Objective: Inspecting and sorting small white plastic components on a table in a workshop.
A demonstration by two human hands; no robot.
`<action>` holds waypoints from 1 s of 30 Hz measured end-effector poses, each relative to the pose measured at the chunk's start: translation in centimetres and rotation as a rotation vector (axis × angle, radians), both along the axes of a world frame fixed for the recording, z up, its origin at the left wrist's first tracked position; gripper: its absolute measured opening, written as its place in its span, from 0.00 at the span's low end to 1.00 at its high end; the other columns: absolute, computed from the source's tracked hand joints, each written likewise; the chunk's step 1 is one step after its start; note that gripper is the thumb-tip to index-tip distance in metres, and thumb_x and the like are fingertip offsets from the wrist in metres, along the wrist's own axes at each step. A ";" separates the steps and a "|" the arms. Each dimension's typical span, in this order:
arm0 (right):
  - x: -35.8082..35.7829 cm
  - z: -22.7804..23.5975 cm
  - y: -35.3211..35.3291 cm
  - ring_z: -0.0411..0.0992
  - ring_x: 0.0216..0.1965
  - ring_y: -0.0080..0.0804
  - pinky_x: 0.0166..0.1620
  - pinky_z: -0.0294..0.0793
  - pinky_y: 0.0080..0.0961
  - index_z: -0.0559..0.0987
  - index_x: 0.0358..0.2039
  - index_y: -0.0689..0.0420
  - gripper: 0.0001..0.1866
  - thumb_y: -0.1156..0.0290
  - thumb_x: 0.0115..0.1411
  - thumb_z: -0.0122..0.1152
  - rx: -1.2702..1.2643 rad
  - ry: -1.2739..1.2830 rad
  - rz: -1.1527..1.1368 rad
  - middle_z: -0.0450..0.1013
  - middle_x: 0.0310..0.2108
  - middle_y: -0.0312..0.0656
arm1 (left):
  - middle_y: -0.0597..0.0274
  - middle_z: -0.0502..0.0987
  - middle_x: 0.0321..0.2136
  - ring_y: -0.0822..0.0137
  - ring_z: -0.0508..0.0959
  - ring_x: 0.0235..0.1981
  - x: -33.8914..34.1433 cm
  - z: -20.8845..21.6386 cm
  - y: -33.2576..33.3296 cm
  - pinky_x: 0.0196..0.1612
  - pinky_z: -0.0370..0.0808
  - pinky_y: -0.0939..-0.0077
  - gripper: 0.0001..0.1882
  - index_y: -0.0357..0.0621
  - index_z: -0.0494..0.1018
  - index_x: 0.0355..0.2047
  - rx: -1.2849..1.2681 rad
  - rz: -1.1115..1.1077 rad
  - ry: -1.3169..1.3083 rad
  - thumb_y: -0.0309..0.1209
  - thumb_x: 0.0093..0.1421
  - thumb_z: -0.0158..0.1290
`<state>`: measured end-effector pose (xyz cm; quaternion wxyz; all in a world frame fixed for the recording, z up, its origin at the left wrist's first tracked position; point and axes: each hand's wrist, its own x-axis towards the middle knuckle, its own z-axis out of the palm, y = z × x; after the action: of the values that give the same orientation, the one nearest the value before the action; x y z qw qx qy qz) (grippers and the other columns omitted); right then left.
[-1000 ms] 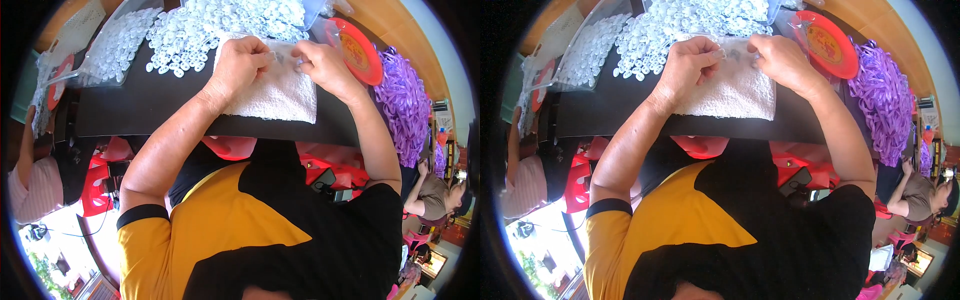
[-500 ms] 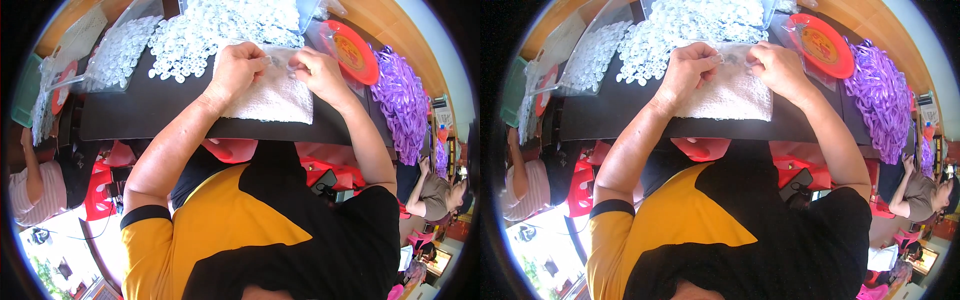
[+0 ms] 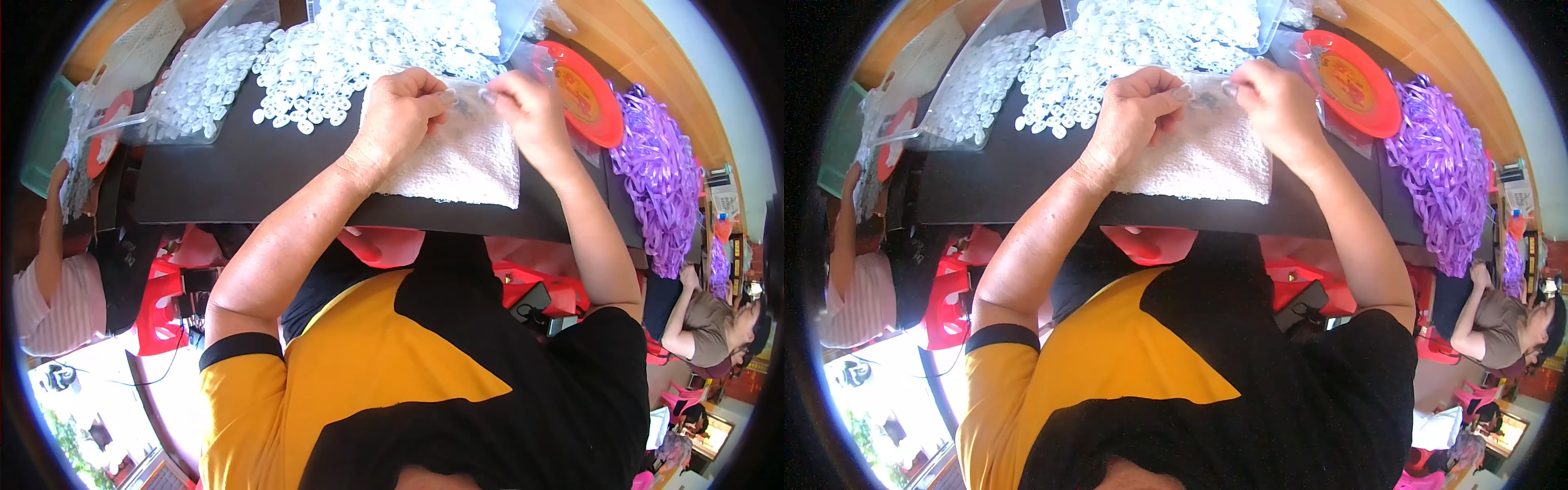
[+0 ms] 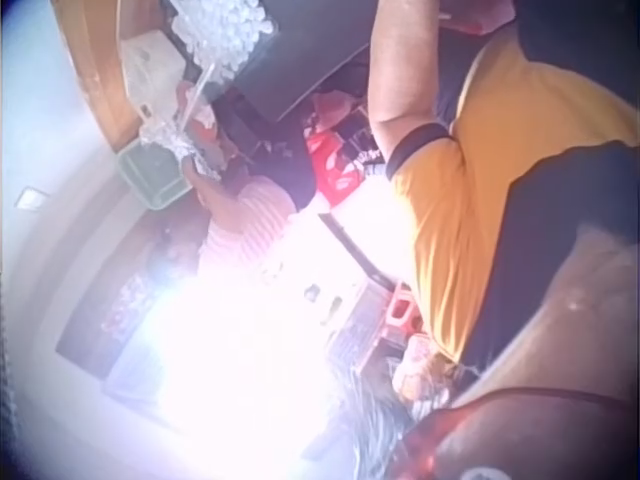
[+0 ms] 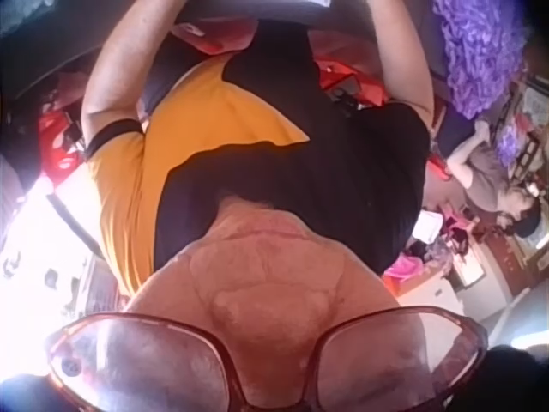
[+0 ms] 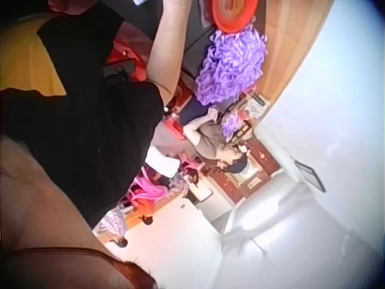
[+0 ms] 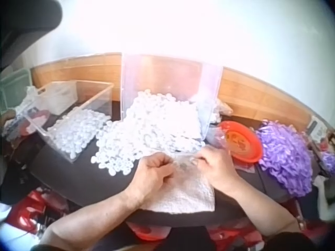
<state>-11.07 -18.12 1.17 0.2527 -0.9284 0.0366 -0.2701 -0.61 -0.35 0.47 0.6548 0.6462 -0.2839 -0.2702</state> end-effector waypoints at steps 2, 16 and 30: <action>0.4 1.1 0.9 0.71 0.24 0.22 0.30 0.69 0.21 0.79 0.33 0.62 0.08 0.70 0.58 0.62 0.353 0.038 -0.005 0.76 0.24 0.36 | 0.65 0.74 0.19 0.77 0.71 0.19 0.0 0.1 0.1 0.25 0.70 0.82 0.07 0.34 0.74 0.30 -0.038 0.022 0.006 0.27 0.59 0.55; 1.8 1.9 3.9 0.69 0.27 0.16 0.33 0.68 0.16 0.79 0.31 0.62 0.09 0.69 0.60 0.61 0.741 -0.016 0.028 0.72 0.24 0.32 | 0.66 0.75 0.22 0.79 0.70 0.19 0.1 0.2 0.2 0.21 0.64 0.86 0.08 0.36 0.74 0.34 -0.132 0.103 0.107 0.30 0.61 0.54; 2.0 1.3 4.5 0.67 0.25 0.17 0.29 0.66 0.15 0.77 0.31 0.62 0.08 0.70 0.61 0.59 0.706 -0.001 0.108 0.71 0.23 0.32 | 0.67 0.74 0.23 0.81 0.69 0.21 0.0 0.0 0.2 0.22 0.65 0.87 0.09 0.38 0.74 0.36 -0.134 0.062 0.021 0.32 0.63 0.53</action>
<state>-9.05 -13.67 2.43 0.5720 -0.7842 0.0785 -0.2273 -0.62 -0.14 0.51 0.7075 0.6067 -0.2743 -0.2368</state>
